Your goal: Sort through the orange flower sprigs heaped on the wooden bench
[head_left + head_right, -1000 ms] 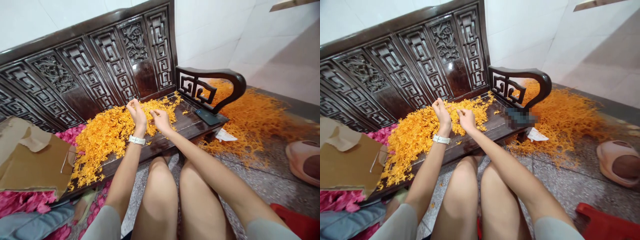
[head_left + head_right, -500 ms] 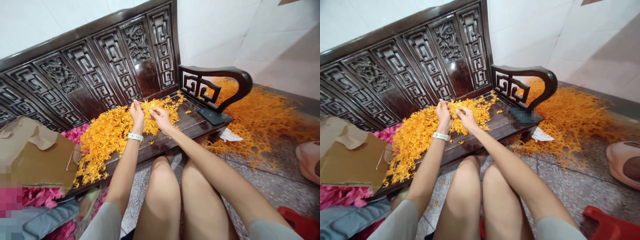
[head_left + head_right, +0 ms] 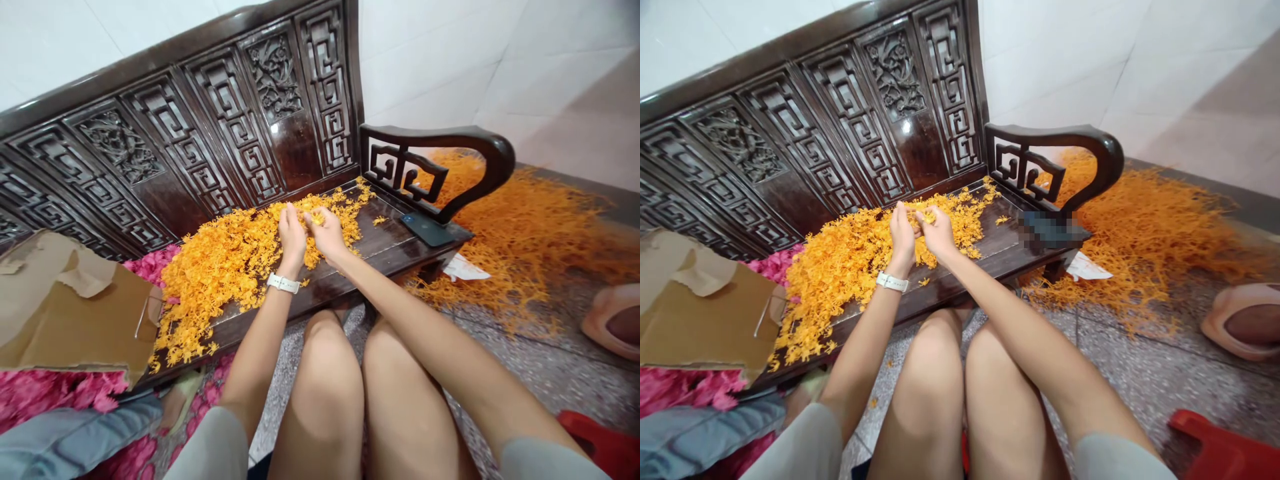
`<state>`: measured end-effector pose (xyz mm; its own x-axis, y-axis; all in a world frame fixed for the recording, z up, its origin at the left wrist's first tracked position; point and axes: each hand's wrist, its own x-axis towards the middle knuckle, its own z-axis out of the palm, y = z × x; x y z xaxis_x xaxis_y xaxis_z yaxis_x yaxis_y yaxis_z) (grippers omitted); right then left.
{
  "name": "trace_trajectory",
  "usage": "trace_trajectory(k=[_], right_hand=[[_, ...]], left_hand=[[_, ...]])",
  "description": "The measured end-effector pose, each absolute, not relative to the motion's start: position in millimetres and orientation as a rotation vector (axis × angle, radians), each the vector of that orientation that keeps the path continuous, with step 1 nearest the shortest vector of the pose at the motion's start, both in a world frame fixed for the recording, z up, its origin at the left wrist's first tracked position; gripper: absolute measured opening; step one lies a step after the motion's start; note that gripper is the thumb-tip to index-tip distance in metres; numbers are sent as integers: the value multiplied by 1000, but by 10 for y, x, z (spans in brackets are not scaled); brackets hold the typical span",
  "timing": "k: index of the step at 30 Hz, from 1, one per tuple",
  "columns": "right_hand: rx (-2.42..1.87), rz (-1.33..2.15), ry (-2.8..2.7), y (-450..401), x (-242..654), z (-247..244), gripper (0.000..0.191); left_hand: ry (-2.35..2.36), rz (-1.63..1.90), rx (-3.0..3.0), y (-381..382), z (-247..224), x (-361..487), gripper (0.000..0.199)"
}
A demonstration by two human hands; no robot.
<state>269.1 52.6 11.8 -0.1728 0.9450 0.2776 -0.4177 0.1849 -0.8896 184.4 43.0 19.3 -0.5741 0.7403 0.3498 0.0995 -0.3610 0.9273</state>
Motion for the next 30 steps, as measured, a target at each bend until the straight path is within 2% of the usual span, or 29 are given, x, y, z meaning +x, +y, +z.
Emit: trace_trajectory(k=[10, 14, 17, 24, 30], right_hand=[[-758, 960, -1580, 582, 2796, 194, 35], [-562, 1345, -1419, 540, 2788, 251, 51], [-440, 1550, -1264, 471, 2779, 331, 57], [-368, 1792, -1071, 426, 2850, 473, 59], [-365, 1770, -1248, 345, 2878, 488, 59]], left_hand=[[1461, 2030, 1421, 498, 169, 1753, 61], [1245, 1922, 1170, 458, 222, 1759, 54], [1049, 1788, 902, 416, 300, 1755, 47], [665, 1652, 577, 308, 503, 1631, 37], [753, 1729, 595, 590, 413, 1256, 27]])
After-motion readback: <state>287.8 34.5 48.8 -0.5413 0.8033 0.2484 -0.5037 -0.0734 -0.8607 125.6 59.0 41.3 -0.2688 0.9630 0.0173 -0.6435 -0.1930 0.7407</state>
